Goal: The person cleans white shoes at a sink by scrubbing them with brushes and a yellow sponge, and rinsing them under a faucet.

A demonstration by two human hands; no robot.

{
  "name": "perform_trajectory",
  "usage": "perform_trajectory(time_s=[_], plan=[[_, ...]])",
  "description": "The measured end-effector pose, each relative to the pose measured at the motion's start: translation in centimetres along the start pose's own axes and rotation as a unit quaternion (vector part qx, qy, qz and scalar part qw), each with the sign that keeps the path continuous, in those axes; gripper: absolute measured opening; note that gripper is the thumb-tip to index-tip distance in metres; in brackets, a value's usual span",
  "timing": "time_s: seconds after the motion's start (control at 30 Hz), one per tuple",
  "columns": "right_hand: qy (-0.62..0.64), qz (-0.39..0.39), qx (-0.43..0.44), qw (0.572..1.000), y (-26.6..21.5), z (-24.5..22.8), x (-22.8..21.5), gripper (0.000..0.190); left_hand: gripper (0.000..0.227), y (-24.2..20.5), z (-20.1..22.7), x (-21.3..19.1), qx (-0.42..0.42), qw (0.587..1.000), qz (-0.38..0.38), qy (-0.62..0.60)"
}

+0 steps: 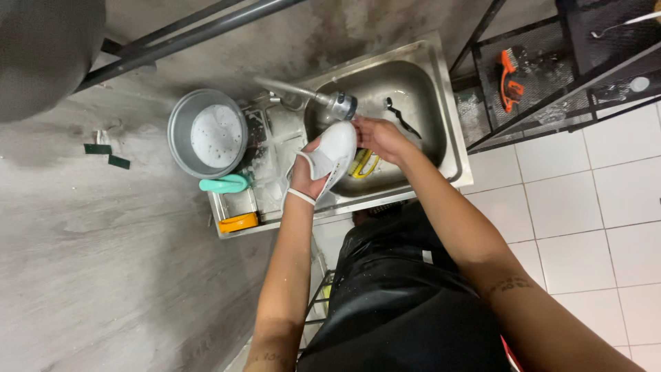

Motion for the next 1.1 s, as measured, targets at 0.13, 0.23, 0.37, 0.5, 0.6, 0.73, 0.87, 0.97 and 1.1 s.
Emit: perform_trajectory(time_s=[0.13,0.23,0.37,0.5,0.6,0.73,0.87,0.97,1.1], plan=[[0.006,-0.017,-0.031,0.999,-0.2,0.3,-2.7,0.034,0.040,1.9,-0.9,2.5,0.084,0.993,-0.014,0.082],[-0.074,-0.007,-0.097,0.992,1.3,0.6,-5.0,0.054,0.047,2.6,-1.3,2.0,0.138,0.980,0.013,0.143],[-0.072,0.053,-0.093,0.992,3.4,1.0,-7.1,0.044,0.067,-2.1,-0.7,3.7,0.196,0.885,0.089,0.412],[-0.036,0.022,-0.079,0.996,4.9,0.5,-5.7,0.041,0.085,-3.2,-0.4,4.1,0.208,0.748,0.136,0.615],[-0.001,0.024,-0.048,0.999,5.3,-0.2,-4.7,0.043,0.087,-6.4,-0.1,7.5,0.198,0.724,0.136,0.647],[-0.004,-0.014,-0.012,1.000,4.9,-0.9,-2.3,0.044,0.086,-8.4,0.3,7.3,0.176,0.721,0.172,0.648],[-0.061,-0.069,0.026,0.995,3.5,-1.6,-1.1,0.061,0.088,-7.2,-0.3,7.8,0.200,0.718,0.110,0.658],[-0.108,-0.059,-0.013,0.992,2.2,-3.5,-2.5,0.059,0.092,-6.7,-0.8,9.2,0.184,0.688,0.057,0.700],[-0.077,0.040,-0.077,0.993,1.7,-3.2,-6.7,0.060,0.090,1.5,-1.9,2.6,0.219,0.753,0.048,0.619]])
Point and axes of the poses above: each hand's wrist, its own y-axis towards the middle knuckle, its own x-axis out of the palm, z = x × y, the point moved 8 cm from there along y, towards the middle knuckle, and after that the axes turned 9 degrees about z, right-handed, at the moved point
